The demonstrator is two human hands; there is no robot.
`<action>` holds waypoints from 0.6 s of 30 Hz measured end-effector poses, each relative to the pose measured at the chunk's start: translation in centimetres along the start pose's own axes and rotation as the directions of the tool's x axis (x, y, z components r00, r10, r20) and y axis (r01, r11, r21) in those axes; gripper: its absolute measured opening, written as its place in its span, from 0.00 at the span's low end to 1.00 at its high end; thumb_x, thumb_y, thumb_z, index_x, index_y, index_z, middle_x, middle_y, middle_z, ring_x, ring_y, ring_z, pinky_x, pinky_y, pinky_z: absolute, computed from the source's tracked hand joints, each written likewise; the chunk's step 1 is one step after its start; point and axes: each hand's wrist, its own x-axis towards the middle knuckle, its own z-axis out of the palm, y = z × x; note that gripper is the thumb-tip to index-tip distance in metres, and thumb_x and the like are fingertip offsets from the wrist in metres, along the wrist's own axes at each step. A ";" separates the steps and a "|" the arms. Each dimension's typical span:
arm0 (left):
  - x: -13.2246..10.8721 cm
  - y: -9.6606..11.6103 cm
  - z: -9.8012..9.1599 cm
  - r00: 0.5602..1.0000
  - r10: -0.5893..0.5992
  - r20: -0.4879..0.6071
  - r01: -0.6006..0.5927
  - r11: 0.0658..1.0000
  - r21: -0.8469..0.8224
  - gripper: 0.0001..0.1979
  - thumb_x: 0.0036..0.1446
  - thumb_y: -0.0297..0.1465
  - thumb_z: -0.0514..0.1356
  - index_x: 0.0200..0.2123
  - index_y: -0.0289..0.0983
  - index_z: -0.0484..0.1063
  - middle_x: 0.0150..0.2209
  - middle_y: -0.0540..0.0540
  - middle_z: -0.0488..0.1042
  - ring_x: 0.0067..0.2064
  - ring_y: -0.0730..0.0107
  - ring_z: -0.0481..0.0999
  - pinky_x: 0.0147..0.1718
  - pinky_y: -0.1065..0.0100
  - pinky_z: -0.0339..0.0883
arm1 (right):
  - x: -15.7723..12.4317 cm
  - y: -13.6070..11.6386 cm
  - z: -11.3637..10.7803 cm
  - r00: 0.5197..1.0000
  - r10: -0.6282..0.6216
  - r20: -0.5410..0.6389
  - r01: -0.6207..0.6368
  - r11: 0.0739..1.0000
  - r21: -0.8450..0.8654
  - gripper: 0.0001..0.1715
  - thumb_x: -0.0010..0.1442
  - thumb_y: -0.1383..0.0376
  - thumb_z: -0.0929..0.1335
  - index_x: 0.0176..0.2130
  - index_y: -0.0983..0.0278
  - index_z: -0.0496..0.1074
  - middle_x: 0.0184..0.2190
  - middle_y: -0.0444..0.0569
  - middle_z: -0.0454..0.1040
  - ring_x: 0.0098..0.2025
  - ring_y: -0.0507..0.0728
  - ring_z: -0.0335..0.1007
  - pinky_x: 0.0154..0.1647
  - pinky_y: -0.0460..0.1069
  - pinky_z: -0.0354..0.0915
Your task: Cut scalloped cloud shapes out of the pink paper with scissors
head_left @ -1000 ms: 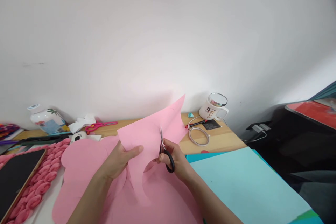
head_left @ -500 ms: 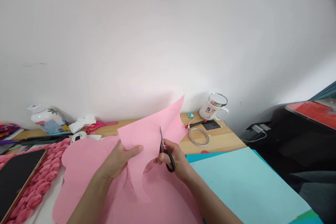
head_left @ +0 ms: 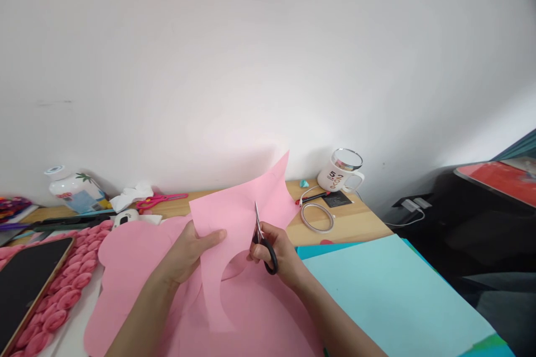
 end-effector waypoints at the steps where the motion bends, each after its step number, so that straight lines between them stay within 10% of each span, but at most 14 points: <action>1: 0.0 0.1 0.1 1.000 -0.002 0.001 0.002 1.000 -0.002 0.18 0.48 0.32 0.65 0.43 0.34 0.73 0.32 0.42 0.80 0.27 0.66 0.76 0.28 0.67 0.70 | 0.0 0.1 0.0 1.000 0.002 0.001 -0.002 1.000 0.001 0.09 0.44 0.63 0.69 0.25 0.63 0.64 0.17 0.39 0.65 0.21 0.50 0.60 0.24 0.46 0.57; 9: 0.4 0.0 -0.4 0.989 0.114 0.099 -0.082 0.956 -0.282 0.27 0.44 0.54 0.59 0.37 0.37 0.76 0.32 0.42 0.79 0.39 0.57 0.77 0.40 0.62 0.68 | 0.0 1.3 -0.3 0.997 -0.013 -0.074 0.013 1.000 0.005 0.06 0.42 0.70 0.63 0.27 0.64 0.66 0.15 0.37 0.61 0.18 0.48 0.55 0.20 0.44 0.53; 18: 0.2 -2.3 2.0 0.996 0.085 0.035 -0.089 0.986 0.142 0.03 0.42 0.26 0.65 0.22 0.39 0.76 0.24 0.47 0.77 0.34 0.57 0.74 0.35 0.63 0.67 | 0.3 1.5 0.4 0.988 -0.067 -0.137 0.061 0.997 -0.052 0.08 0.39 0.70 0.63 0.25 0.62 0.61 0.16 0.37 0.60 0.19 0.49 0.55 0.21 0.44 0.54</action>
